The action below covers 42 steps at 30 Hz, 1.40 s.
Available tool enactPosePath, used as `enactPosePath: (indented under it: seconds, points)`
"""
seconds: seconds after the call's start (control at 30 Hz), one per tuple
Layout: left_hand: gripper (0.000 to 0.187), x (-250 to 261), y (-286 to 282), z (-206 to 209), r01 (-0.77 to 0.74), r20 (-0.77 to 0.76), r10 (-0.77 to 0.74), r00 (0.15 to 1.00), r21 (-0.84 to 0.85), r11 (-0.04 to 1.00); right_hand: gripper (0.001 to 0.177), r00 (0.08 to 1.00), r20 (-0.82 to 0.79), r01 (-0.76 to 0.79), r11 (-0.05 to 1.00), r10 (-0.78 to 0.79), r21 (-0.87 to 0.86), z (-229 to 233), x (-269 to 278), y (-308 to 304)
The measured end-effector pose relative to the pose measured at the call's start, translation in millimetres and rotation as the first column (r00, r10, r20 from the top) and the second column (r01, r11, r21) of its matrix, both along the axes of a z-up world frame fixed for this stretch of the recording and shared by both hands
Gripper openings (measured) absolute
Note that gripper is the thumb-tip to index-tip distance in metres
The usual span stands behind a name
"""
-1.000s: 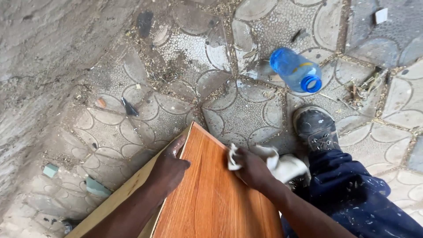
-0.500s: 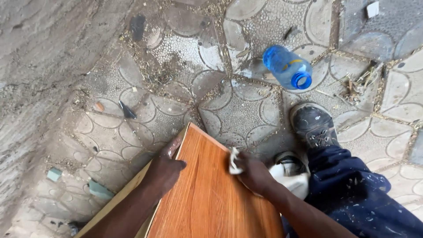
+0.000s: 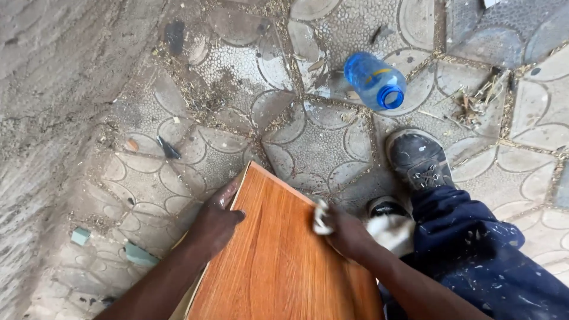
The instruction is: Cleaning the surfaces and edges of a wooden cabinet using a cloth and liquid.
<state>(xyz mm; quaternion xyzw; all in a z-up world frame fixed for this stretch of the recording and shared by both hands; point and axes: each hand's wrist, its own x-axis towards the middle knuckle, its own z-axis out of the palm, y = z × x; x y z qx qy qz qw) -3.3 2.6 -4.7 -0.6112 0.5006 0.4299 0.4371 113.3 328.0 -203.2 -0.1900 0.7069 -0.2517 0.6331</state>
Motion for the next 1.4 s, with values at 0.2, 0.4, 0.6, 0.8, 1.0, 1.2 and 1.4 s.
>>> enactPosePath:
  seconds: [0.2, 0.4, 0.6, 0.8, 1.0, 1.2, 1.4]
  points:
    - [0.087, -6.1, 4.5, 1.1, 0.169, 0.053, -0.169, 0.984, 0.006, 0.986, 0.025, 0.984, -0.160, 0.046, 0.973, -0.083, -0.227, -20.7, -52.2, -170.2]
    - [0.085, 42.6, -6.7, -48.2, 0.408, 0.121, -0.409, 0.904, 0.036, 0.912, 0.038, 0.996, 0.086, -0.010, 0.992, 0.000, 0.124, 11.0, 9.8, 45.0]
    - [0.092, 46.0, -11.7, -51.5, 0.527, 0.107, -0.526, 0.844, 0.021, 0.850, 0.030, 0.998, 0.036, 0.046, 0.998, -0.047, 0.037, -4.6, 8.8, 7.4]
    - [0.097, 44.9, -12.8, -48.7, 0.423, 0.069, -0.423, 0.904, 0.016, 0.906, 0.023, 0.992, 0.035, 0.120, 0.991, -0.118, -0.059, -5.9, -5.0, -6.9]
    - [0.101, 41.9, -9.8, -46.5, 0.136, 0.003, -0.136, 0.991, -0.030, 0.990, 0.028, 0.985, -0.036, 0.160, 0.975, -0.168, -0.156, -17.0, 2.2, -5.5]
    - [0.105, 80.6, -22.1, -74.0, -0.147, -0.134, 0.149, 0.980, 0.026, 0.989, 0.032, 0.994, 0.001, 0.104, 0.987, -0.105, -0.123, 5.2, -28.2, -33.7]
    - [0.104, 78.3, -24.5, -73.6, -0.088, -0.097, 0.095, 0.991, 0.076, 0.993, 0.028, 0.983, -0.015, 0.181, 0.982, -0.180, 0.049, -0.6, -7.7, 1.6]
